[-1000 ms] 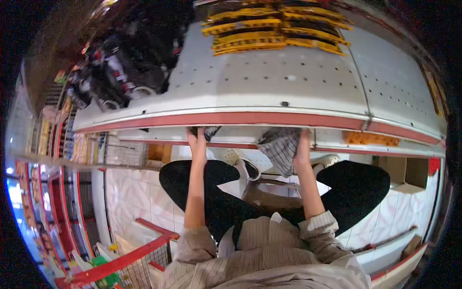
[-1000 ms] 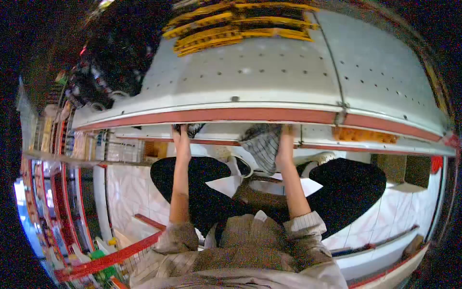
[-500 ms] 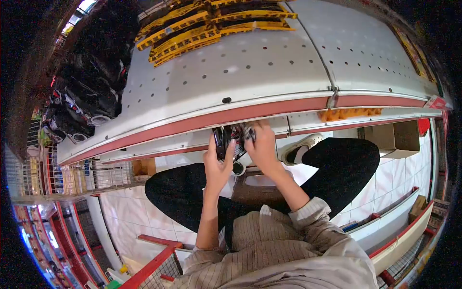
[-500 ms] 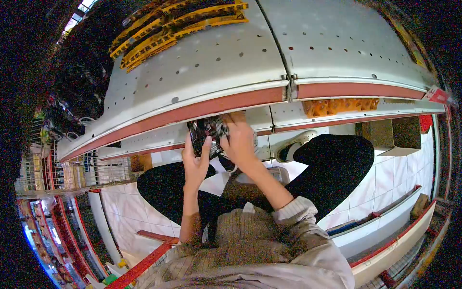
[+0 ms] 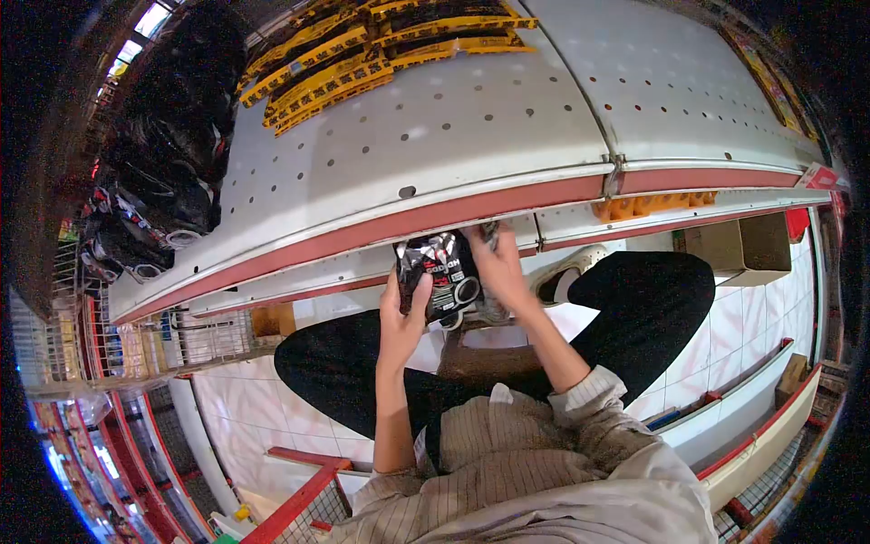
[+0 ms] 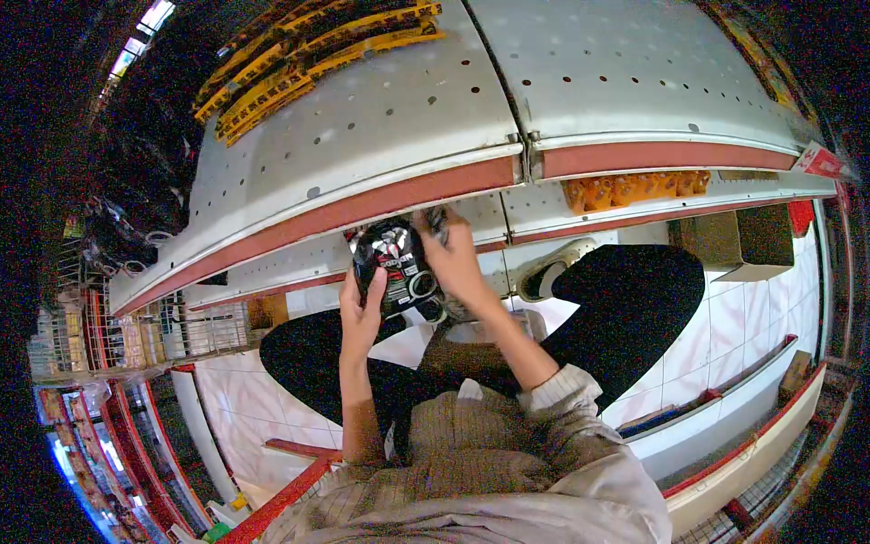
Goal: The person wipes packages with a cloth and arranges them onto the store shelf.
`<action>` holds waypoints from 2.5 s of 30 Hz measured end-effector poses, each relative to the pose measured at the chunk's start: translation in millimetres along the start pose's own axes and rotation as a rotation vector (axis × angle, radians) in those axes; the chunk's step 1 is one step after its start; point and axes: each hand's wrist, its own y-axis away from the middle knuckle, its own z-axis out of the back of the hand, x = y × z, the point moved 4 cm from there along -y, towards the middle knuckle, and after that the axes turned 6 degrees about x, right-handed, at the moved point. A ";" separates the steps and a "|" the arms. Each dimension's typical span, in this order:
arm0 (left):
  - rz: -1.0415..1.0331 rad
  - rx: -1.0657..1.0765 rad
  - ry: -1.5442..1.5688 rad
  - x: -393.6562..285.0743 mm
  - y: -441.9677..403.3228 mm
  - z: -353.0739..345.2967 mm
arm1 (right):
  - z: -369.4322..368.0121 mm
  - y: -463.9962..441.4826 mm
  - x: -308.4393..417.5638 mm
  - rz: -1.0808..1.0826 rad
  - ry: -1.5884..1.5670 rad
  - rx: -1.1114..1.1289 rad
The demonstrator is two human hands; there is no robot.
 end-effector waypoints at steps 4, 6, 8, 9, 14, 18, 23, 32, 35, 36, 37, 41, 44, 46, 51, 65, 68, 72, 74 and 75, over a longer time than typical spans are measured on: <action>0.307 -0.002 0.286 16.9 5.9 3.8 | -2.2 -5.3 -20.1 -0.236 -0.704 0.214; 0.322 0.017 0.535 20.4 5.5 2.6 | -12.8 -5.4 -42.1 -0.404 -0.943 0.449; 0.306 -0.049 0.666 22.2 2.8 -0.6 | -29.4 13.1 -37.2 -0.442 -0.900 0.336; 0.268 -0.076 0.729 18.0 -0.6 0.0 | -41.9 24.6 -27.2 -0.464 -0.878 0.279; 0.153 -0.488 0.657 1.5 -18.7 17.0 | -86.0 43.6 -44.0 -0.477 -0.938 0.370; -0.038 -0.534 0.140 5.5 -2.8 22.8 | -74.2 41.2 -23.2 -0.557 -1.267 0.376; -0.035 -0.523 0.019 15.3 16.0 14.8 | -56.4 28.4 -24.6 -0.434 -1.211 0.232; -0.150 -0.616 -0.066 15.7 17.0 35.1 | -86.9 49.9 0.6 -0.456 -1.246 0.316; -0.147 -0.647 0.027 14.6 17.9 41.5 | -88.7 49.5 -25.1 -0.580 -1.106 0.388; -0.148 -0.645 0.011 13.6 18.5 43.6 | -87.9 49.7 -30.0 -0.643 -1.012 0.421; -0.149 -0.645 -0.004 12.9 19.2 45.2 | -87.7 50.6 -36.5 -0.704 -0.914 0.453; -0.123 -0.887 0.124 17.4 32.5 63.4 | -79.4 48.5 -10.7 -0.575 -0.043 0.628; -0.267 -1.343 0.081 -2.7 60.4 107.2 | -71.1 37.9 -9.5 -0.552 -0.102 0.440; -0.349 -1.617 -0.126 -38.9 83.7 147.4 | -56.9 25.5 -4.1 -0.573 -0.453 0.406; -0.587 -1.688 -0.686 -167.1 82.0 254.3 | -6.4 -13.4 -17.7 -0.370 -0.730 0.184; -0.408 -0.277 0.168 -126.8 -141.1 427.0 | 11.4 -12.4 -14.3 -0.333 -0.753 0.152; -0.391 -0.126 0.327 -90.4 -187.1 466.6 | 17.6 -24.3 -46.3 -0.314 -0.701 0.144; -0.352 -0.066 0.342 -101.2 -204.4 447.8 | 18.8 -30.9 -63.2 -0.312 -0.747 0.138; -0.331 -0.065 0.325 -99.6 -210.3 445.7 | 19.4 -28.9 -60.5 -0.338 -0.742 0.127; -0.315 -0.064 0.313 -99.9 -213.9 446.6 | 19.4 -28.5 -59.0 -0.332 -0.745 0.125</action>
